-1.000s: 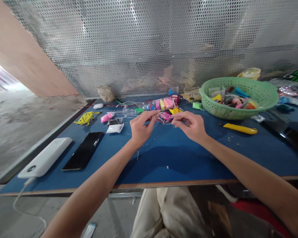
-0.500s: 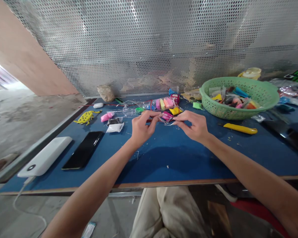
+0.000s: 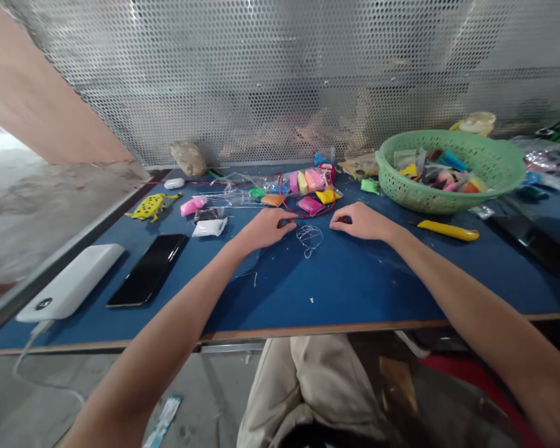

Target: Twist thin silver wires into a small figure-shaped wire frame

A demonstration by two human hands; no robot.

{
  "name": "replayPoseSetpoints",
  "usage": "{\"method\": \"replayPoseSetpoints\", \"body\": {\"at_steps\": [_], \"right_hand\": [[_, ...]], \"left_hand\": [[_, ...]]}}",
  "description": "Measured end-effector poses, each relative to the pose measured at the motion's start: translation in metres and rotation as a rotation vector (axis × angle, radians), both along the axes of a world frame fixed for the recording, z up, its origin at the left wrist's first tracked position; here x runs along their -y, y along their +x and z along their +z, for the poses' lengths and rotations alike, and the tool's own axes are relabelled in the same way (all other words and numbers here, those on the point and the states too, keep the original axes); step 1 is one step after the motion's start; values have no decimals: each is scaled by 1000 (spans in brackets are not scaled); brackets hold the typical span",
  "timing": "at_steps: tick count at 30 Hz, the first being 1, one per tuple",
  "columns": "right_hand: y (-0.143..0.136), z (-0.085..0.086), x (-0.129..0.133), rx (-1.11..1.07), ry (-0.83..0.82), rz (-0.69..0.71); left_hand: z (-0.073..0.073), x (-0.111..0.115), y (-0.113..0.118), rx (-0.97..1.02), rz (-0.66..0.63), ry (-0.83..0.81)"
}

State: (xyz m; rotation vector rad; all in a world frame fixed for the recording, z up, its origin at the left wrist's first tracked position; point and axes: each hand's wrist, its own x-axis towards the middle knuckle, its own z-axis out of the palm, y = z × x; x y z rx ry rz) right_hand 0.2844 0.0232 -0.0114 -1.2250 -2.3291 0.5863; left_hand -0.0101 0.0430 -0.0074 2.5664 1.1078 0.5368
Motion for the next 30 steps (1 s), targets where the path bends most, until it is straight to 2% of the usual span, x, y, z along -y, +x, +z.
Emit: {"method": "replayPoseSetpoints", "body": {"at_steps": [5, 8, 11, 19, 30], "right_hand": [[-3, 12, 11, -7, 6, -15], [-18, 14, 26, 73, -52, 43], [-30, 8, 34, 79, -45, 49], [-31, -8, 25, 0, -10, 30], [-35, -12, 22, -53, 23, -63]], "left_hand": [[7, 3, -8, -38, -223, -29], [3, 3, -4, -31, -297, -27], [-6, 1, 3, -25, -356, -21], [-19, -2, 12, 58, -210, 49], [-24, -2, 15, 86, -170, 42]]}}
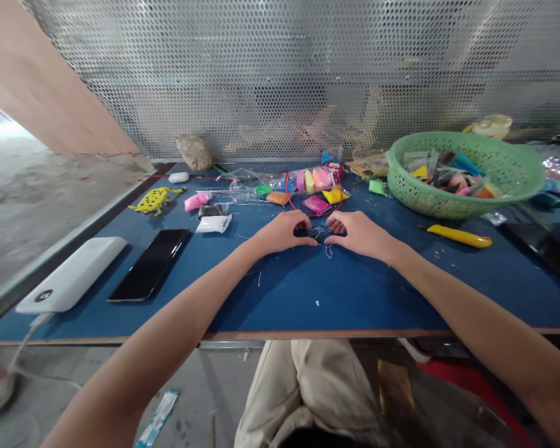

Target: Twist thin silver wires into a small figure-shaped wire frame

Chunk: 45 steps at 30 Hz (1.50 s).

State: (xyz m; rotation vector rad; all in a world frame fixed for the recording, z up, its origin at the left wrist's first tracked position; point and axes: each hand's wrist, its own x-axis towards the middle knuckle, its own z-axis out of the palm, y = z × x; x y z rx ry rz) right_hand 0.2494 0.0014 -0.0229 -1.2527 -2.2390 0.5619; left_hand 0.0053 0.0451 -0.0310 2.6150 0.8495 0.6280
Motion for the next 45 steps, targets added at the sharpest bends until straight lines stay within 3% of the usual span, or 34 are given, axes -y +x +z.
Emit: {"method": "replayPoseSetpoints", "body": {"at_steps": [5, 12, 17, 30, 38, 45], "right_hand": [[1, -3, -4, 35, 57, -4], [5, -1, -8, 25, 103, 114], [8, -6, -17, 26, 139, 196], [5, 2, -12, 49, 126, 83], [6, 5, -8, -6, 91, 68], [8, 8, -6, 109, 161, 72]], "left_hand": [[1, -1, -1, 15, -45, -8], [6, -9, -14, 13, -145, -142], [6, -6, -12, 40, -150, -89], [7, -4, -5, 64, -250, -59], [6, -6, -3, 20, -224, -53], [2, -2, 4, 0, -179, 3]]}}
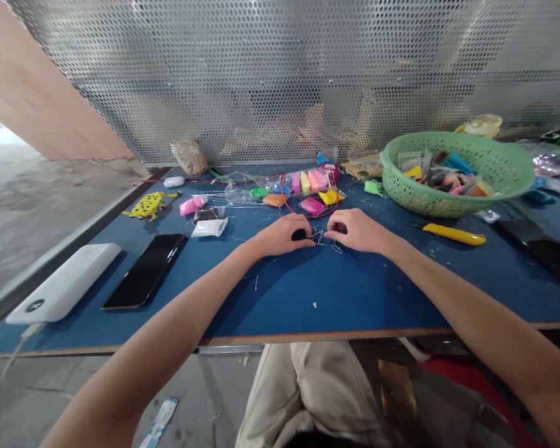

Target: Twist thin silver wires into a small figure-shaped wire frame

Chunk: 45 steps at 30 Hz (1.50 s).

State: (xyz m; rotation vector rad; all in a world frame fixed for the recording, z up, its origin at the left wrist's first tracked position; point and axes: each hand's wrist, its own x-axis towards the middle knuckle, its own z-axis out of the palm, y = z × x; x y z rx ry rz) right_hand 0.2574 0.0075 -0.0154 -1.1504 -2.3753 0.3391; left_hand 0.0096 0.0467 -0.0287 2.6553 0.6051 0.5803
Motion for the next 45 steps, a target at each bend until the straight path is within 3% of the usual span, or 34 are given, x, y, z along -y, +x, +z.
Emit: {"method": "replayPoseSetpoints", "body": {"at_steps": [10, 21, 36, 45], "right_hand": [[6, -4, -8, -12, -44, 98], [5, -4, -10, -42, -19, 172], [5, -5, -11, 2, 71, 190], [6, -8, -13, 41, 66, 167]], "left_hand": [[6, 5, -6, 14, -16, -54], [2, 3, -2, -9, -40, 31], [6, 5, -3, -9, -56, 20], [0, 0, 0, 16, -11, 7]]}}
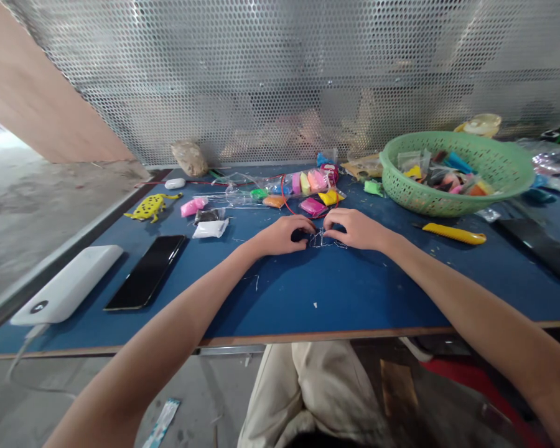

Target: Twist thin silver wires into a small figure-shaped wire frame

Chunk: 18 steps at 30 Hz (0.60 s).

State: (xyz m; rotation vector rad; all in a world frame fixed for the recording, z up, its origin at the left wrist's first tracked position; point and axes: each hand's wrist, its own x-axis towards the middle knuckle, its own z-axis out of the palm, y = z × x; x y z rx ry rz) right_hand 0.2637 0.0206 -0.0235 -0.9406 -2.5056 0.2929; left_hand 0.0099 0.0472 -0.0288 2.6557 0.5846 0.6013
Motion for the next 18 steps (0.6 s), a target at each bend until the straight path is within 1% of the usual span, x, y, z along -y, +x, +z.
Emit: {"method": "replayPoseSetpoints", "body": {"at_steps": [3, 8, 14, 18], "right_hand": [[-1, 0, 1, 29, -8, -9], [-2, -1, 3, 63, 10, -17], [1, 2, 1, 76, -28, -9], [2, 2, 2, 80, -49, -12]], "left_hand": [[0, -2, -1, 13, 7, -6], [3, 1, -3, 25, -48, -17], [1, 1, -1, 16, -19, -16], [2, 1, 0, 17, -40, -5]]}}
